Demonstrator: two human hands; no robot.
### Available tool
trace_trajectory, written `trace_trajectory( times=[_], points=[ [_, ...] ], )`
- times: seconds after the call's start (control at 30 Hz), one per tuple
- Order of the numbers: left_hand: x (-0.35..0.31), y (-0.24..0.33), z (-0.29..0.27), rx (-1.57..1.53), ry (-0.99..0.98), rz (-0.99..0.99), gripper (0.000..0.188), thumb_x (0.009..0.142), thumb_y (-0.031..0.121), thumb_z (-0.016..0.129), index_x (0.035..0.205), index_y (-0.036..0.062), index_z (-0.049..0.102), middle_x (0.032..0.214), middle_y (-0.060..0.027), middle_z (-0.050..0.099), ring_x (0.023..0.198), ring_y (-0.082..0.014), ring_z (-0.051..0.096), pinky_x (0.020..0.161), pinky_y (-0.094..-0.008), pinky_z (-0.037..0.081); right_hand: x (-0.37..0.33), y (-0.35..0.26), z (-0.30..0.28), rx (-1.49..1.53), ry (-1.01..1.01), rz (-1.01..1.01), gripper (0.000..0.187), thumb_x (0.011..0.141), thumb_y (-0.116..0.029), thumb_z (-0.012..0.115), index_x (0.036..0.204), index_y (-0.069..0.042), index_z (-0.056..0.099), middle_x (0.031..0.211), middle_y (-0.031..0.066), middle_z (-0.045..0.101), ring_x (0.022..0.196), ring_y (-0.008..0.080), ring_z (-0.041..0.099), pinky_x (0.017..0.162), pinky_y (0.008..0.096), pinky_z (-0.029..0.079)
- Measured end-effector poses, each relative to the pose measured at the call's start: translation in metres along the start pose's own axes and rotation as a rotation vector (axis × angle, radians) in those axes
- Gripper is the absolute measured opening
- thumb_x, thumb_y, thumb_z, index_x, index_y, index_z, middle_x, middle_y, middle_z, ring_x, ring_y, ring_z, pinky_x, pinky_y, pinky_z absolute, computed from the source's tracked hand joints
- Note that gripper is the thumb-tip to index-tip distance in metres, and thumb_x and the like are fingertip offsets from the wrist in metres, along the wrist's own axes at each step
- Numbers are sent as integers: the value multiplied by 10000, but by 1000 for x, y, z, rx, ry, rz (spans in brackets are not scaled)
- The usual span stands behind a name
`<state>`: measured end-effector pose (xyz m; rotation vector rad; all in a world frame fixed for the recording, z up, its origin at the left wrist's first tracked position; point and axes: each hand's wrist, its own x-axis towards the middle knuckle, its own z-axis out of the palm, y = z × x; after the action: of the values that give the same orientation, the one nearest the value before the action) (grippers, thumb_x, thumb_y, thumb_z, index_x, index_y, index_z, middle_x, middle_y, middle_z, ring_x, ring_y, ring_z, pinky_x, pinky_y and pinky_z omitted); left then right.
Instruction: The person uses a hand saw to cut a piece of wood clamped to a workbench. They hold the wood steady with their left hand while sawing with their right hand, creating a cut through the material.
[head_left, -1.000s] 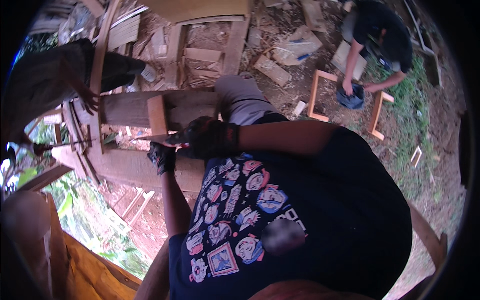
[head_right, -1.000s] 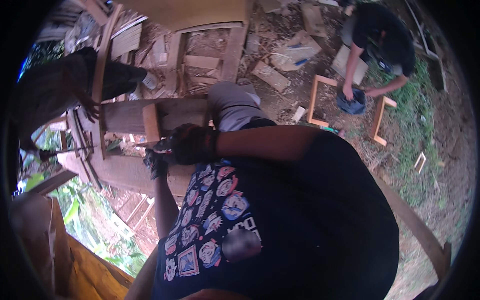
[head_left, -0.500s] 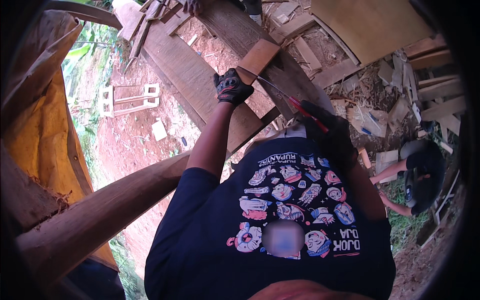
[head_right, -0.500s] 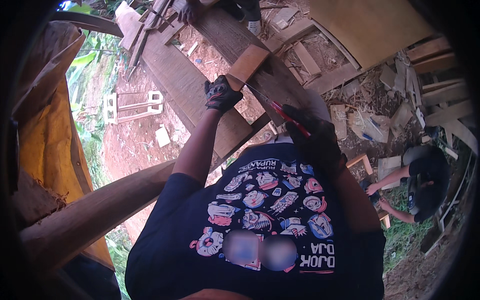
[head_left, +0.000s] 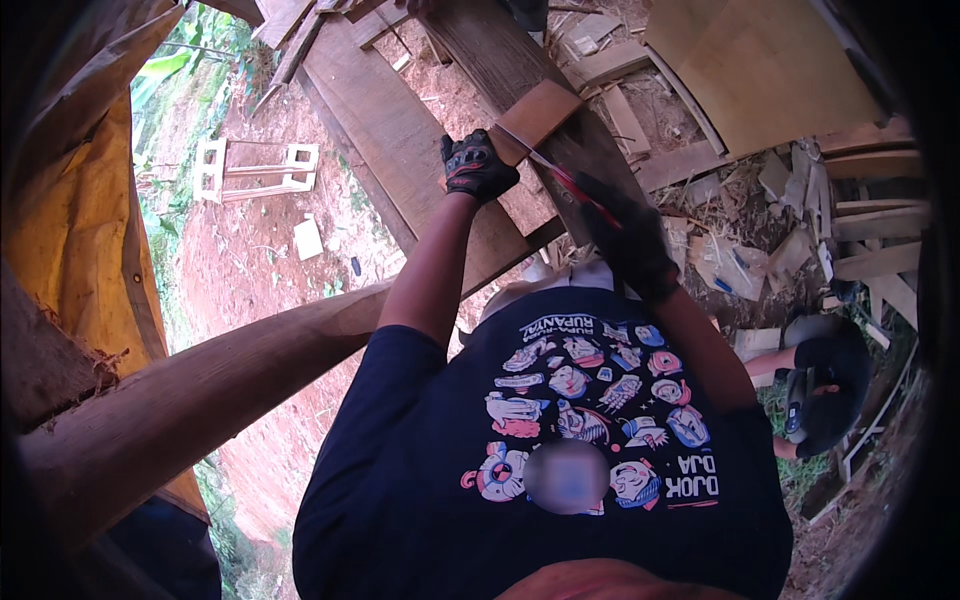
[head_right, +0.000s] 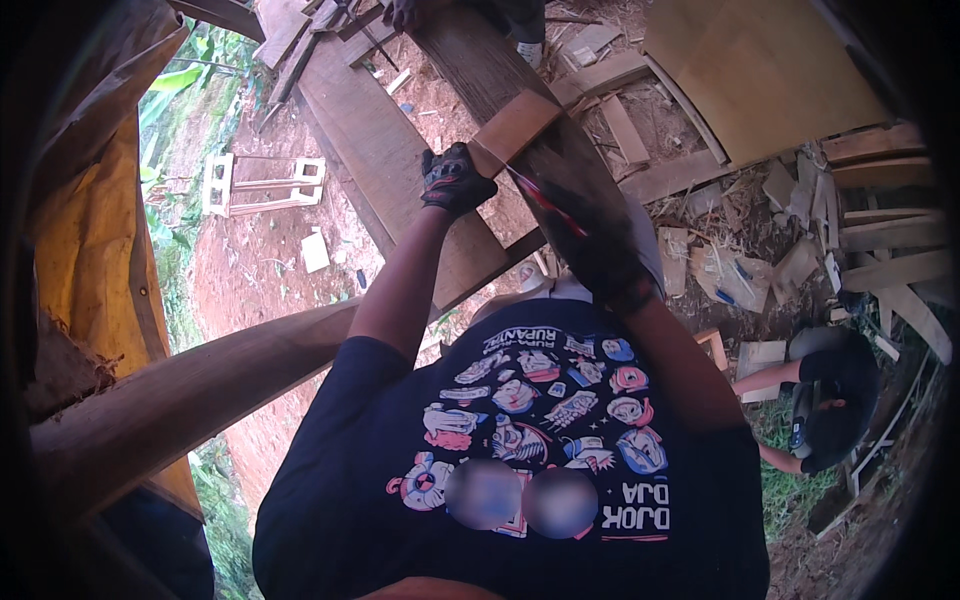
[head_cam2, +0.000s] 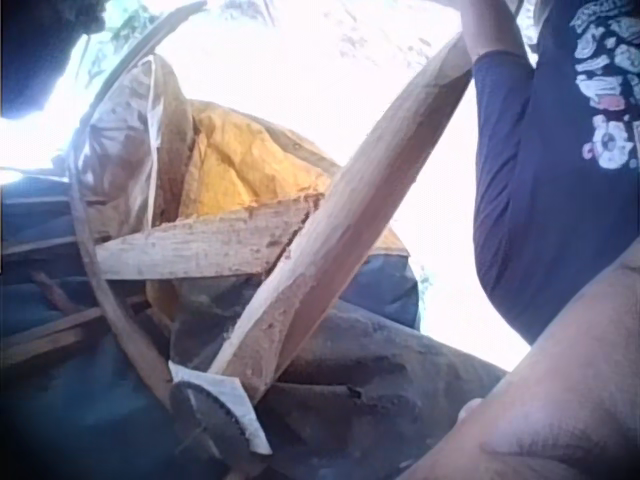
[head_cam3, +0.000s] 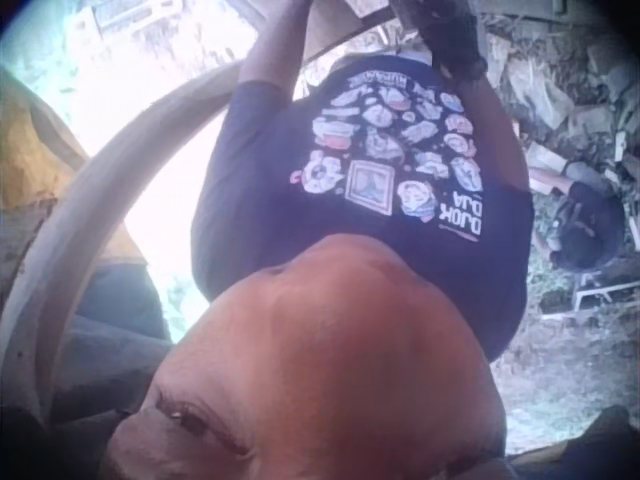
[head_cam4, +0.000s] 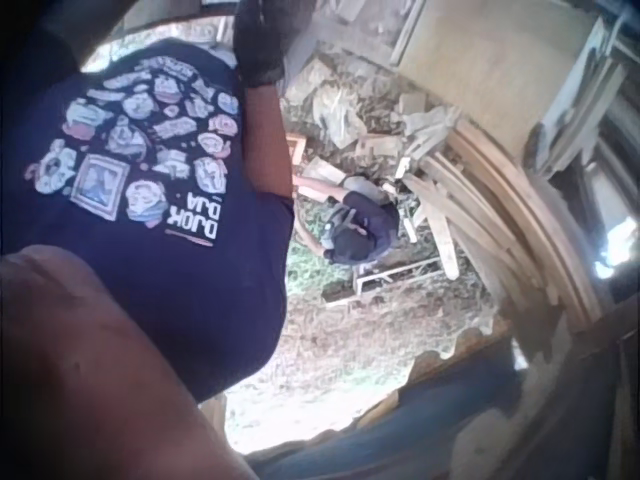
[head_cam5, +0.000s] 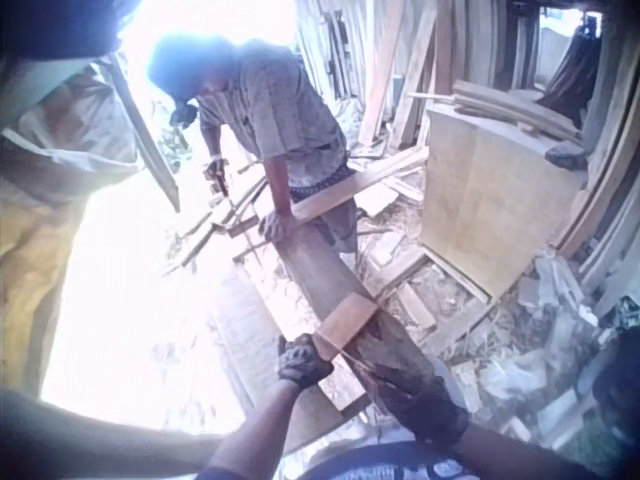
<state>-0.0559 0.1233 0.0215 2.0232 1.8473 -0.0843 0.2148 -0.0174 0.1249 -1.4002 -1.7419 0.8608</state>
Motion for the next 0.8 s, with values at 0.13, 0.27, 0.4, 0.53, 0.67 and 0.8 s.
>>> trace_trajectory(
  times=[0.13, 0.27, 0.4, 0.53, 0.67, 0.8],
  points=[
    [-8, 4, -12, -51, -39, -34, 796, 737, 459, 853, 1373, 13, 680, 1289, -229, 783, 1306, -440, 733, 1356, -644, 251, -34, -11, -47, 12, -68, 118, 416, 1088, -192, 758, 1504, -196, 748, 1101, 165, 856, 934, 308, 856, 786, 432, 659],
    [-6, 2, -5, -97, -18, -9, 808, 717, 478, 862, 1348, 8, 678, 1250, -237, 789, 1293, -433, 740, 1358, -655, 236, 10, 15, -7, 7, -66, 29, 402, 1087, -182, 763, 1488, -166, 758, 1209, 185, 846, 1054, 318, 850, 869, 424, 663],
    [0, 4, -4, -60, -12, 6, 833, 715, 474, 863, 1365, -7, 662, 1246, -238, 783, 1293, -436, 736, 1360, -668, 227, 54, 23, 40, 82, 45, -60, 408, 1078, -181, 771, 1485, -153, 763, 1321, 218, 820, 1203, 356, 819, 970, 437, 654],
    [-2, 5, -8, -82, -3, -7, 849, 705, 471, 867, 1374, -9, 659, 1257, -242, 791, 1301, -437, 738, 1375, -643, 220, 54, 22, 36, 70, 25, -54, 401, 1079, -186, 766, 1479, -176, 769, 1290, 209, 831, 1174, 353, 827, 960, 441, 656],
    [-3, 3, -4, -70, -9, -33, 827, 706, 451, 869, 1363, -8, 664, 1256, -247, 795, 1302, -442, 738, 1382, -632, 221, 31, 10, 7, -37, -26, -38, 399, 1076, -194, 775, 1475, -182, 767, 1265, 186, 840, 1083, 333, 848, 887, 430, 664],
    [-7, 6, -10, -97, -21, -41, 776, 722, 435, 859, 1337, -2, 679, 1259, -250, 794, 1301, -443, 738, 1386, -633, 214, -9, -11, -35, -26, -113, 97, 422, 1064, -201, 791, 1485, -185, 762, 1247, 191, 842, 1000, 316, 863, 822, 430, 665]
  ],
)
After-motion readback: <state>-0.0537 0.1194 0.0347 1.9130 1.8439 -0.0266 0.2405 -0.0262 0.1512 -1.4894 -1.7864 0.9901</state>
